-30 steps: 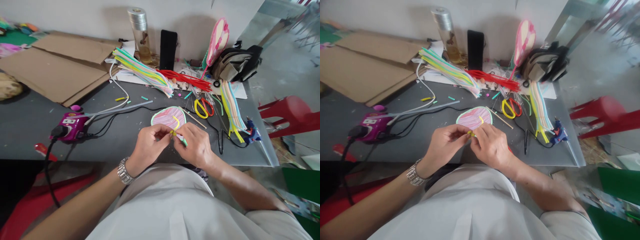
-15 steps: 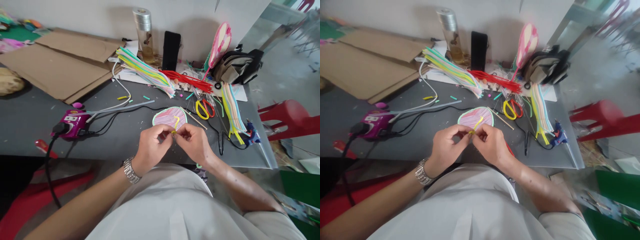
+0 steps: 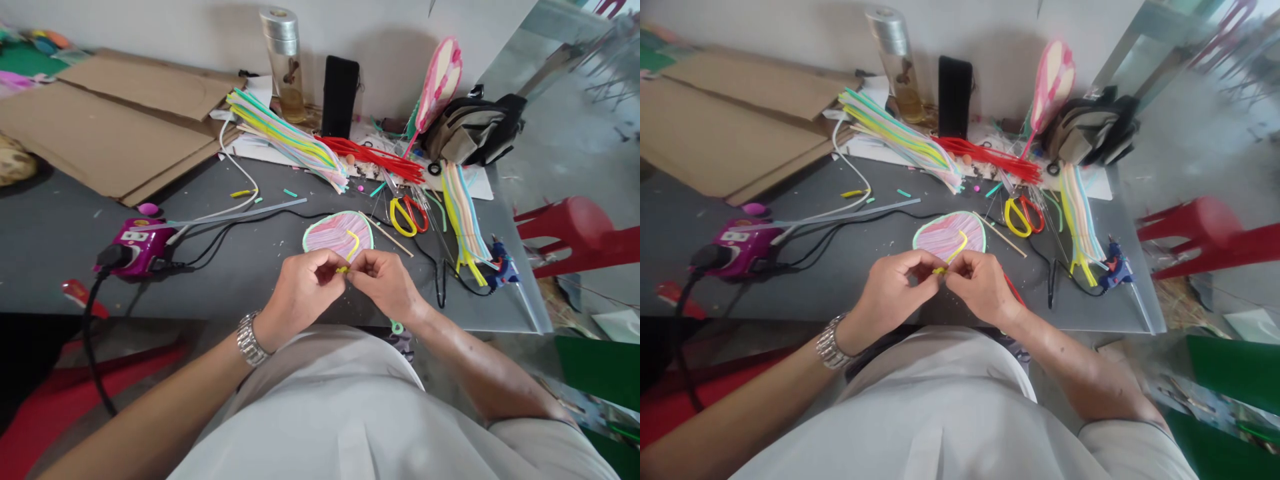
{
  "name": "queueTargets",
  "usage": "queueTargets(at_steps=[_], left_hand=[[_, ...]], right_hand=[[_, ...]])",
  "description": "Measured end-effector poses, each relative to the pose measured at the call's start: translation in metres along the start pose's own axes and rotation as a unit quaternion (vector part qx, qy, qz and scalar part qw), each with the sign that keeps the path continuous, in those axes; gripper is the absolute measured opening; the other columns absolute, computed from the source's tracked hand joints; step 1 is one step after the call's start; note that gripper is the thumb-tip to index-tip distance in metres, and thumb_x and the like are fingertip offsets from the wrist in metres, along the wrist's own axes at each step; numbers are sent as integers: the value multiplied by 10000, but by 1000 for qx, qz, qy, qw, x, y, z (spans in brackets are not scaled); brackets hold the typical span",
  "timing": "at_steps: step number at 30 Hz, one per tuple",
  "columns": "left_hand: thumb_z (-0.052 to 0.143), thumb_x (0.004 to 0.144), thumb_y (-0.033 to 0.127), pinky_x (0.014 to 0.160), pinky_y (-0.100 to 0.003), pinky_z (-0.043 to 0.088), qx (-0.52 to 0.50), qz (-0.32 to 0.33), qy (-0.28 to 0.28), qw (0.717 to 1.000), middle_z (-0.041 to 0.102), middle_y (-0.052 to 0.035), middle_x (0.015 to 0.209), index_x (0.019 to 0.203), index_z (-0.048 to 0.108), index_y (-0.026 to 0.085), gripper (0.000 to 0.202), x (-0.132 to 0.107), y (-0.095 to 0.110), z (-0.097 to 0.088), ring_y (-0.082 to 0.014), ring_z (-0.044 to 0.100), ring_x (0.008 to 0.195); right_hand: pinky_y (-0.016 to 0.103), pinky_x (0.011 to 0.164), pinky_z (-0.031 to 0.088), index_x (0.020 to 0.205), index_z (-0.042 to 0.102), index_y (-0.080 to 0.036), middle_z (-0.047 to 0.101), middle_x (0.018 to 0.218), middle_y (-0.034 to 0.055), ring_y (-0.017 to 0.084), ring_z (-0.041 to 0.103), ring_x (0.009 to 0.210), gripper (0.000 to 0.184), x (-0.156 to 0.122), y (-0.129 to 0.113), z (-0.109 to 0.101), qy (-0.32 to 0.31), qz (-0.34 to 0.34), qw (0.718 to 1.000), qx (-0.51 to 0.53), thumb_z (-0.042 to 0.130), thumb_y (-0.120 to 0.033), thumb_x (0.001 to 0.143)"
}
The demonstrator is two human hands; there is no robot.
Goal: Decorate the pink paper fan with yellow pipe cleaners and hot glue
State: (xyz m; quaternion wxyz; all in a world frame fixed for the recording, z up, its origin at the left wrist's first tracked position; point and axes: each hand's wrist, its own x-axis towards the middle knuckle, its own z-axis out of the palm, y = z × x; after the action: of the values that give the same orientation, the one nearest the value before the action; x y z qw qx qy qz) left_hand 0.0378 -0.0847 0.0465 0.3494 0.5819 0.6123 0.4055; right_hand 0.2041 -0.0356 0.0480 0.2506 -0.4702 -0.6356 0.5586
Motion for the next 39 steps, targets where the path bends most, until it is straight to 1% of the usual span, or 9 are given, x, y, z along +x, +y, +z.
queueTargets(at_steps=[8, 15, 18, 20, 22, 25, 29, 35, 39], left_hand=[[645, 699, 165, 525, -208, 408, -52, -44, -53, 996, 710, 7, 631, 676, 705, 179, 65, 8, 1, -4, -127, 599, 574], [688, 676, 274, 487, -196, 327, -137, -163, -168, 963, 573, 33, 524, 579, 594, 162, 176, 15, -2, -16, -87, 468, 507], [667, 700, 253, 534, -206, 391, -139, -129, -119, 975, 640, 14, 591, 646, 645, 156, 114, 13, 0, -17, -104, 537, 557], [637, 729, 221, 572, -213, 425, -107, -74, -65, 989, 697, -3, 662, 719, 698, 151, 92, 9, 0, -15, -117, 586, 604], [611, 751, 185, 588, -216, 433, -57, -26, -27, 998, 720, -6, 688, 763, 724, 152, 117, 5, 1, -13, -120, 605, 615], [601, 763, 144, 600, -219, 431, 15, 27, 1, 1000, 718, 3, 674, 770, 729, 156, 128, 1, 0, -10, -113, 604, 597], [607, 758, 132, 605, -222, 435, 33, 34, -4, 999, 732, 2, 676, 765, 741, 159, 136, -1, 1, -8, -116, 618, 595], [641, 698, 181, 542, -211, 415, -61, -80, -71, 992, 717, 0, 639, 688, 731, 155, 94, 3, 1, -10, -125, 598, 588], [659, 671, 204, 522, -202, 368, -107, -137, -131, 976, 634, 24, 569, 620, 686, 153, 77, 7, -2, -17, -98, 523, 553]], right_hand=[[259, 571, 342, 696, 555, -196, 563, 648, -38, 100, 463, 590, 133, -7, 5, 2, 34, -157, 965, -207, 598, -144, 810], [330, 571, 277, 710, 567, -201, 546, 656, 4, 151, 440, 617, 279, 6, 6, -15, -24, -579, 676, -455, 535, -80, 959], [290, 597, 353, 781, 608, -194, 624, 741, 16, 137, 519, 665, 199, 7, 8, -14, 5, -487, 794, -363, 563, -102, 952], [264, 596, 392, 787, 614, -190, 640, 742, 11, 123, 542, 652, 153, 5, 9, -10, 19, -312, 921, -234, 599, -188, 939], [247, 547, 382, 737, 605, -188, 606, 660, -14, 106, 512, 578, 207, 5, 7, -6, -9, -118, 988, -96, 639, -305, 904], [232, 478, 326, 677, 599, -184, 571, 593, -36, 85, 463, 502, 259, 7, 3, -3, -78, 57, 994, 49, 703, -388, 799], [224, 455, 279, 657, 604, -182, 549, 554, -53, 73, 425, 470, 189, 8, -1, -3, -91, 116, 983, 112, 718, -330, 691], [239, 555, 348, 652, 601, -183, 568, 608, -40, 90, 452, 572, 93, 0, 1, 0, -38, -42, 998, -41, 628, -209, 737], [277, 607, 319, 615, 528, -191, 519, 634, -21, 112, 434, 628, 160, -4, 4, 2, -25, -235, 953, -188, 548, -133, 763]])
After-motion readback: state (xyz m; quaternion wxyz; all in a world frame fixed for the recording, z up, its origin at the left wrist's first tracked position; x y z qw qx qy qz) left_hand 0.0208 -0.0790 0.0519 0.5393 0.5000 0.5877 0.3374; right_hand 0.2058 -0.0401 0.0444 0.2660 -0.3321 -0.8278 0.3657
